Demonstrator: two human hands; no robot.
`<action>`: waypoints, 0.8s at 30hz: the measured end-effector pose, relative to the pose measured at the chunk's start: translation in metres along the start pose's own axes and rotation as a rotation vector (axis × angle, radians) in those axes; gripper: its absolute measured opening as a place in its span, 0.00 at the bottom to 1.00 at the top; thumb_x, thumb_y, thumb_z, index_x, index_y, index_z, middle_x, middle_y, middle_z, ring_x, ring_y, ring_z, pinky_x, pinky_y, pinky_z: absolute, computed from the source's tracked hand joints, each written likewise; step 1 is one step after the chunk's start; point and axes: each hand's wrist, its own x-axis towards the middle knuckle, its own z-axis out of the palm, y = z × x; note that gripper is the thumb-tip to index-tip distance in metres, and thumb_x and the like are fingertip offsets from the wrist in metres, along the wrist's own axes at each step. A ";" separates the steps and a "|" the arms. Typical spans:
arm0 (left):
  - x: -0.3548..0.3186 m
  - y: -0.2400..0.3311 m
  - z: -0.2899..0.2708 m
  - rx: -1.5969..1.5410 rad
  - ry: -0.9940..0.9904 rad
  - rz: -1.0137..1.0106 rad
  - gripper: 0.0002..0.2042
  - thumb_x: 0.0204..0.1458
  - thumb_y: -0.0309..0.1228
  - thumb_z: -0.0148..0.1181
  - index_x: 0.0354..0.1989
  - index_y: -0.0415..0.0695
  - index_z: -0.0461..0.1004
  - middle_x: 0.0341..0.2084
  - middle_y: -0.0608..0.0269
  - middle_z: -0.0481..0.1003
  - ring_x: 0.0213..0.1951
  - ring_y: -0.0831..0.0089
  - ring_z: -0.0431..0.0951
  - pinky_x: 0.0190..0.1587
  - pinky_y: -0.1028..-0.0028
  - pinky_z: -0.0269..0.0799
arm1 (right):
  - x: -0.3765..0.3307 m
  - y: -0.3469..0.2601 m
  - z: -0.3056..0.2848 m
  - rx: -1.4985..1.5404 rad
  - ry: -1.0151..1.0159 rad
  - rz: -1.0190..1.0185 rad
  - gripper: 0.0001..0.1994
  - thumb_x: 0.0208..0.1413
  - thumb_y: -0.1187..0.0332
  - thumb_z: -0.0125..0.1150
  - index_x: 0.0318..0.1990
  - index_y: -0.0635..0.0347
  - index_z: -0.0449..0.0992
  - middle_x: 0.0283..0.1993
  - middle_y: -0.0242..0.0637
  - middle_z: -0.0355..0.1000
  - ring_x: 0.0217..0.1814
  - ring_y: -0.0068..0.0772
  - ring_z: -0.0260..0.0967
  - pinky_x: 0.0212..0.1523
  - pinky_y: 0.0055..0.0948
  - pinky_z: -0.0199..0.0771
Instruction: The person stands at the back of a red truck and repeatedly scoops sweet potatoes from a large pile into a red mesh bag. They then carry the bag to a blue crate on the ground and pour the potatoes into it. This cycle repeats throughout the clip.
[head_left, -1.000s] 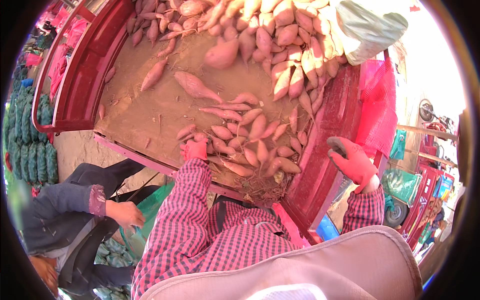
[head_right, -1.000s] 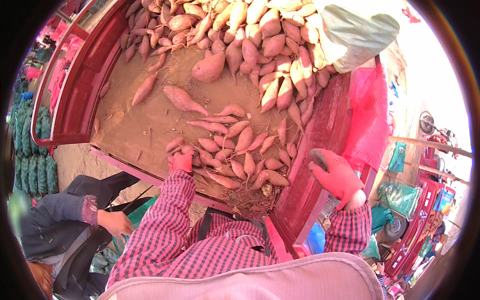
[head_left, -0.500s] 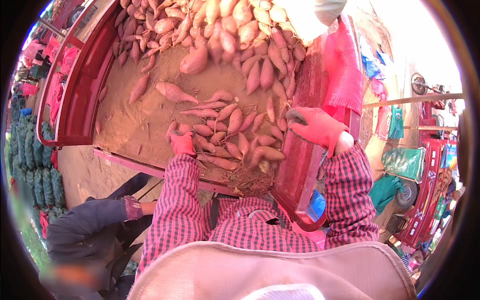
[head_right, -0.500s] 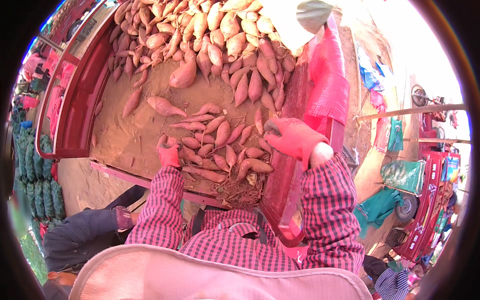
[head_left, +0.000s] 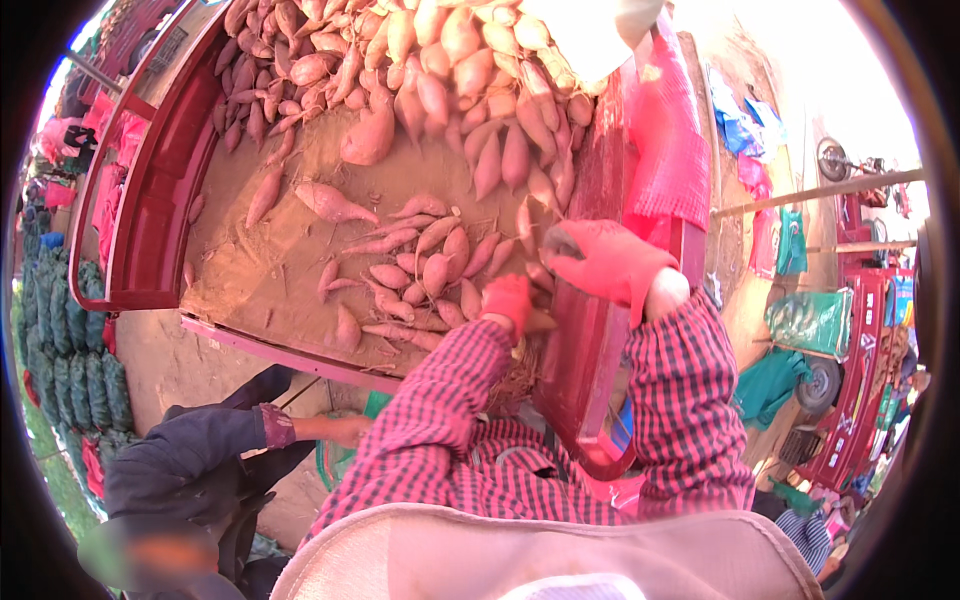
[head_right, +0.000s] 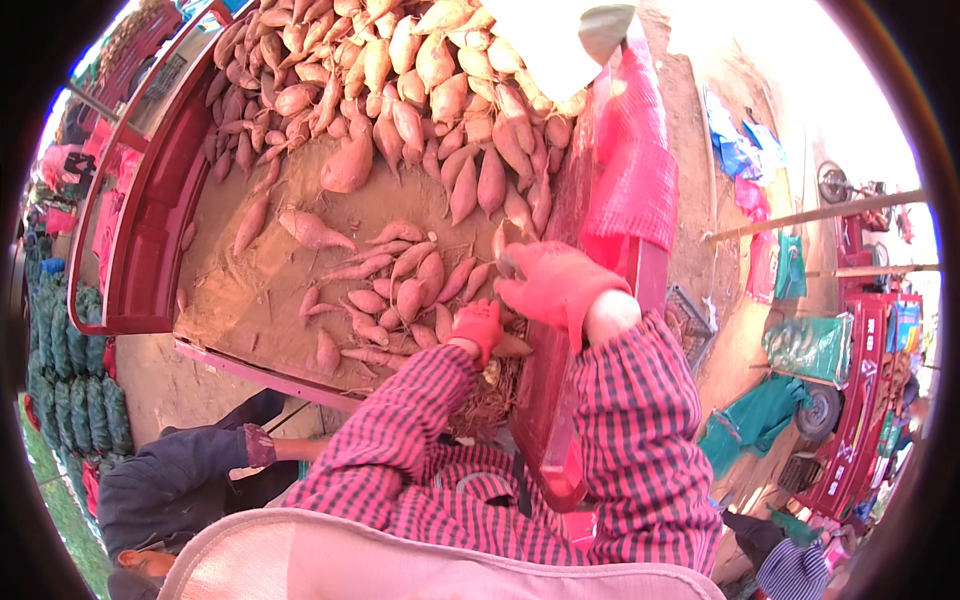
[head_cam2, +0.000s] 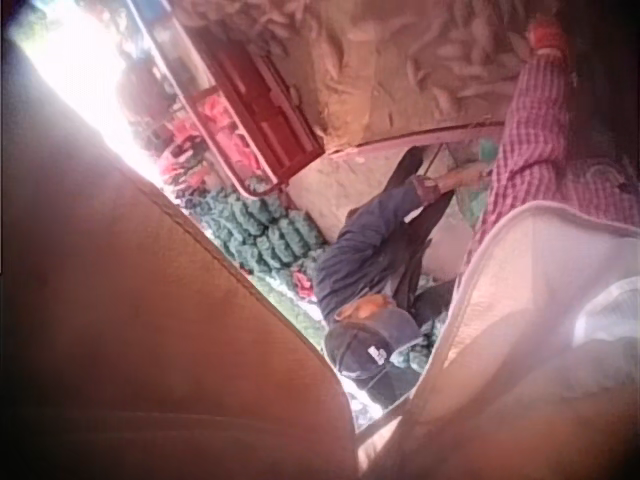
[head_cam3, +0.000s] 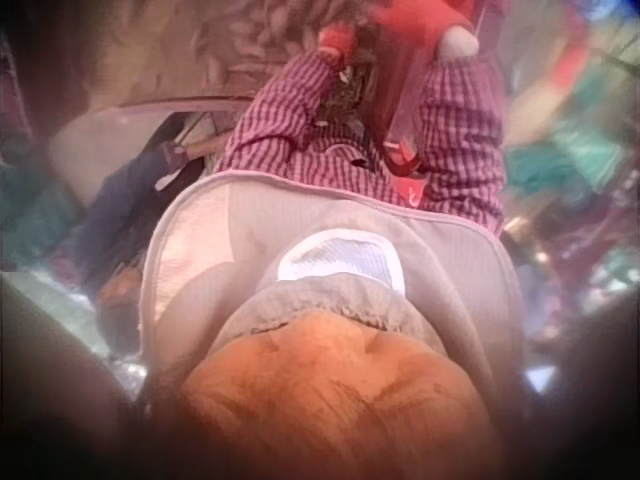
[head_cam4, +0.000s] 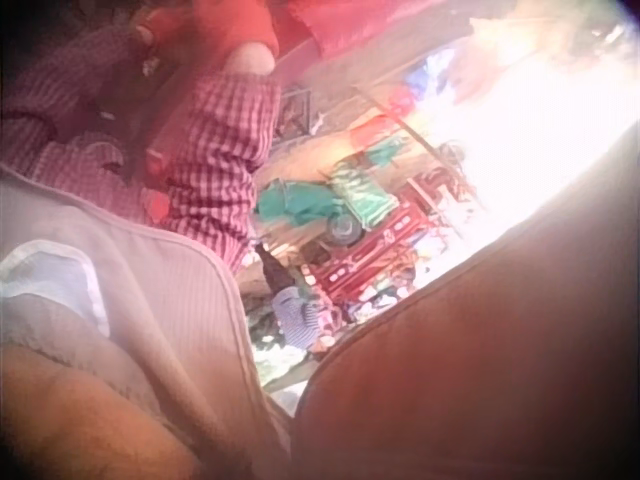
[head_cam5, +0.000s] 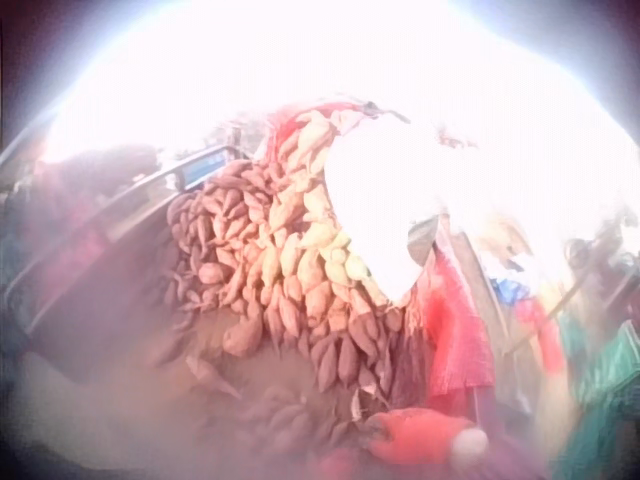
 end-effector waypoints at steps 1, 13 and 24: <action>0.011 0.004 0.013 0.095 0.011 -0.060 0.24 0.53 0.50 0.65 0.56 0.53 0.80 0.48 0.51 0.80 0.52 0.55 0.80 0.56 0.61 0.75 | 0.001 0.001 0.001 0.021 0.004 0.005 0.23 0.62 0.53 0.60 0.55 0.61 0.77 0.50 0.52 0.79 0.55 0.54 0.77 0.57 0.44 0.75; -0.037 -0.018 -0.109 -1.342 0.174 0.431 0.30 0.59 0.45 0.63 0.67 0.44 0.67 0.50 0.54 0.76 0.45 0.61 0.80 0.48 0.65 0.77 | -0.002 -0.015 0.005 0.151 0.213 0.034 0.31 0.60 0.55 0.65 0.67 0.59 0.67 0.56 0.54 0.76 0.61 0.57 0.73 0.60 0.46 0.72; -0.086 0.073 -0.181 -2.892 -0.560 -0.394 0.22 0.68 0.56 0.49 0.43 0.48 0.76 0.29 0.65 0.81 0.23 0.72 0.76 0.26 0.74 0.69 | 0.014 -0.039 0.016 0.188 0.428 -0.158 0.22 0.62 0.62 0.67 0.59 0.62 0.72 0.33 0.39 0.72 0.36 0.32 0.72 0.43 0.35 0.76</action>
